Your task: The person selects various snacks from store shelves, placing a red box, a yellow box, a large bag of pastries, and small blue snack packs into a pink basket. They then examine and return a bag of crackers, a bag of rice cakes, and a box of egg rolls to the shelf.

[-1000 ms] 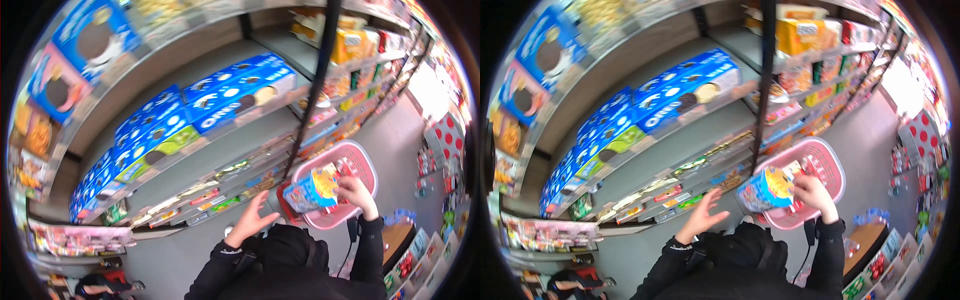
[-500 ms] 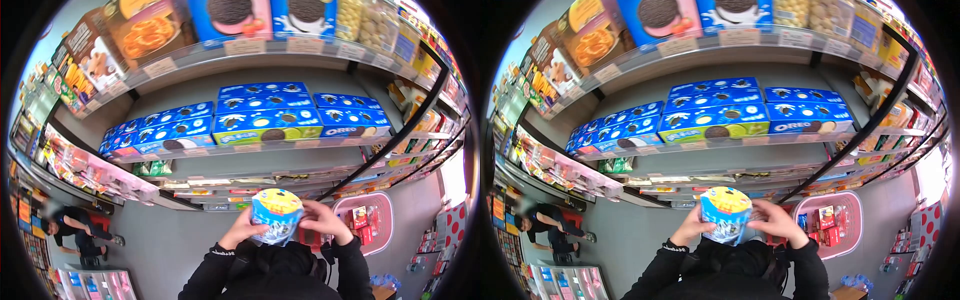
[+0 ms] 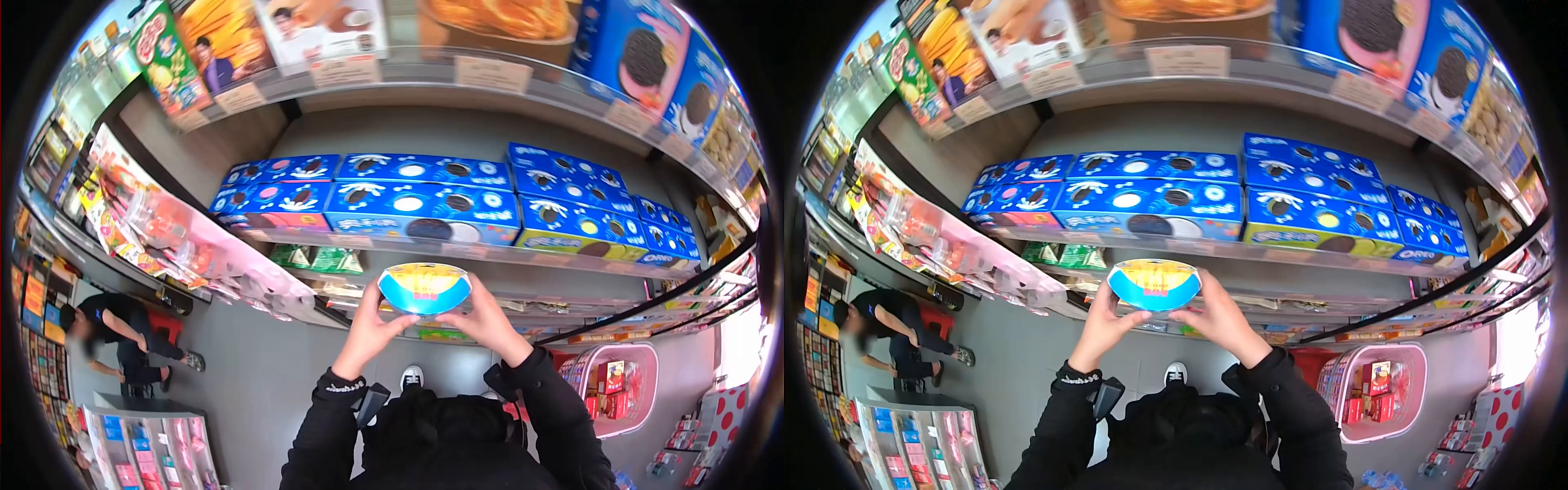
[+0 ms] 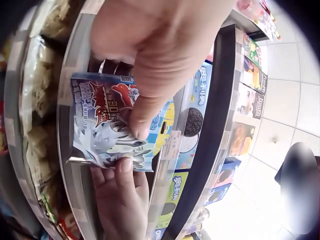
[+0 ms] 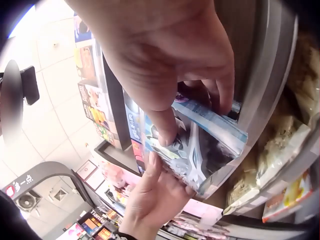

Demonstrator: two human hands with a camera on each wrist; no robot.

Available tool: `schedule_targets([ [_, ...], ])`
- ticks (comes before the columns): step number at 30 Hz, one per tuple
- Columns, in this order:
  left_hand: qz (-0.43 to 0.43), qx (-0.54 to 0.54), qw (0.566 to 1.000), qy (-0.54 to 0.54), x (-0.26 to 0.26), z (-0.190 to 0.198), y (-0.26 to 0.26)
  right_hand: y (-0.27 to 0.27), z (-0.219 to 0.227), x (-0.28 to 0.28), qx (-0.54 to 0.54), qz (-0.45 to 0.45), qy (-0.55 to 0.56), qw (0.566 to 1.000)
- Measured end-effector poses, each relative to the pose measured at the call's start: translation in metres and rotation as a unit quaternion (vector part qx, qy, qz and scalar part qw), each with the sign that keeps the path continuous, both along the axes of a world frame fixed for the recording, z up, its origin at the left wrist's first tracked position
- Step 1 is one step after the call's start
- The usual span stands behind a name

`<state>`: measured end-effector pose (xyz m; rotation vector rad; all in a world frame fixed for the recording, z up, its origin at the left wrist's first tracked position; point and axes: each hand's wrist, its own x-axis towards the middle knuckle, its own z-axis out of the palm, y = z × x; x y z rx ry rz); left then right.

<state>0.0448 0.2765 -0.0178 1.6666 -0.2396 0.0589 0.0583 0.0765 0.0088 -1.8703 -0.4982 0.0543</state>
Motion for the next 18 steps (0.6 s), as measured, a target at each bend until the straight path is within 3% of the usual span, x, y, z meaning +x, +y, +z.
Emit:
schedule_targets([
  [2, 0.018, 0.019, 1.0, -0.011, 0.009, -0.003, 0.011, 0.009, -0.007, 0.014, -0.048, -0.011, -0.047, 0.998],
  [5, 0.07, 0.162, 0.978, -0.115, 0.023, 0.001, 0.019, 0.023, -0.012, 0.027, -0.101, -0.051, -0.114, 0.987],
  [8, 0.092, 0.195, 0.971, -0.104, 0.035, -0.009, 0.027, 0.034, -0.019, 0.038, -0.117, -0.096, -0.146, 0.978],
  [10, 0.085, 0.195, 0.972, -0.098, 0.041, -0.007, 0.031, 0.037, -0.027, 0.045, -0.172, -0.088, -0.156, 0.969],
  [13, 0.105, 0.189, 0.972, -0.09, 0.046, -0.003, 0.038, 0.043, -0.032, 0.054, -0.154, -0.058, -0.087, 0.983],
  [17, 0.079, 0.201, 0.974, -0.067, 0.053, 0.0, 0.045, 0.053, -0.028, 0.062, -0.15, -0.07, -0.119, 0.979],
  [18, 0.106, 0.204, 0.97, -0.08, 0.053, 0.0, 0.047, 0.057, -0.031, 0.065, -0.168, -0.058, -0.102, 0.979],
])
